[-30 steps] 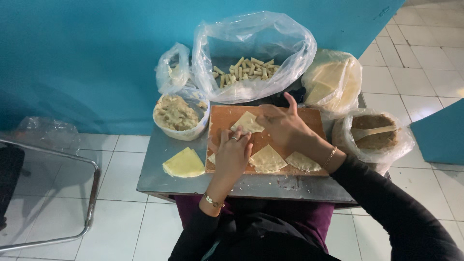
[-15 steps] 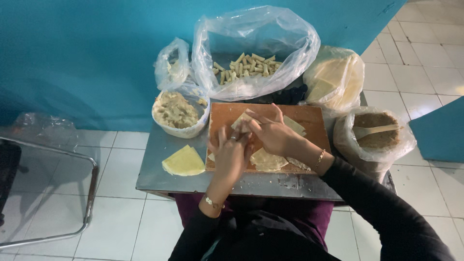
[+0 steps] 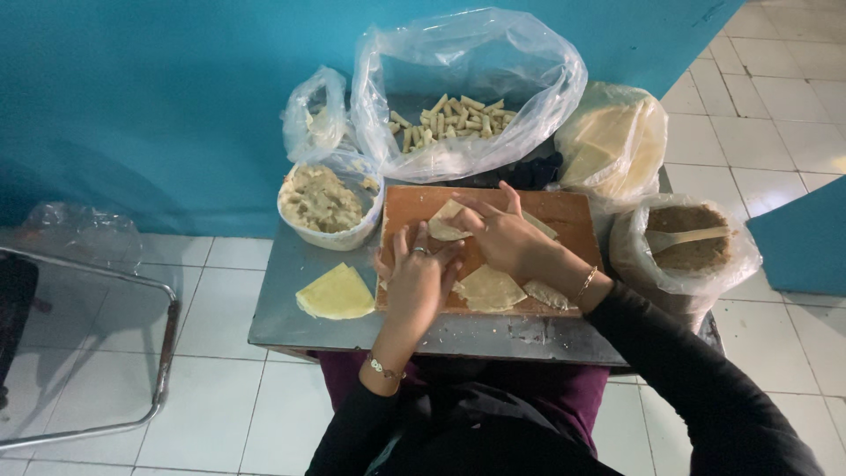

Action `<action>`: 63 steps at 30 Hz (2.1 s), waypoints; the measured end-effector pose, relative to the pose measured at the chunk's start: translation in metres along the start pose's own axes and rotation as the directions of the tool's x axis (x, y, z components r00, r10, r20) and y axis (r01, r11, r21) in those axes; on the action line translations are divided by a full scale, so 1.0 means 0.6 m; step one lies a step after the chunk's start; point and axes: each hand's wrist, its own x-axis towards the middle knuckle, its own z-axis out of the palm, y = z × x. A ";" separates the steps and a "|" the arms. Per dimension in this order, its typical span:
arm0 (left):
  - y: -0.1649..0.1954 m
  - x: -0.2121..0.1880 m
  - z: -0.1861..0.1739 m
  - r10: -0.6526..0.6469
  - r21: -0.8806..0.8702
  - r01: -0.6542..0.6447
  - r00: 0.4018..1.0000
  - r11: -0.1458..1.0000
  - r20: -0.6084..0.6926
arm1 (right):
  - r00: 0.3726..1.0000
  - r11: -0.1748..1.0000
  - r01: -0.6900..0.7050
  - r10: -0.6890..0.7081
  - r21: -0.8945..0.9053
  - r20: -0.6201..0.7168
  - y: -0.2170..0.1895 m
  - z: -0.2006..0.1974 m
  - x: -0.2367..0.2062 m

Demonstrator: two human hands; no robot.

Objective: The person folds triangular pastry wrappers filled with a scoop of filling, pinching the edges closed by hand and setting the folded pastries aside. They place new wrappers on the board, spoon filling onto them, and fold them one at a time.

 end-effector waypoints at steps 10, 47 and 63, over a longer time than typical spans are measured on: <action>-0.002 -0.001 0.002 0.035 -0.047 -0.038 0.998 0.998 -0.058 | 0.994 0.892 0.105 -0.113 -0.439 0.007 0.005 -0.013 -0.018; -0.008 0.004 -0.019 -0.048 0.063 0.045 0.998 0.997 0.041 | 0.981 0.917 0.104 -0.159 -0.386 -0.112 -0.010 0.031 -0.028; -0.028 0.002 -0.003 0.014 0.016 -0.014 0.999 1.000 -0.038 | 0.979 0.977 -0.196 0.191 0.079 0.070 0.033 0.003 -0.029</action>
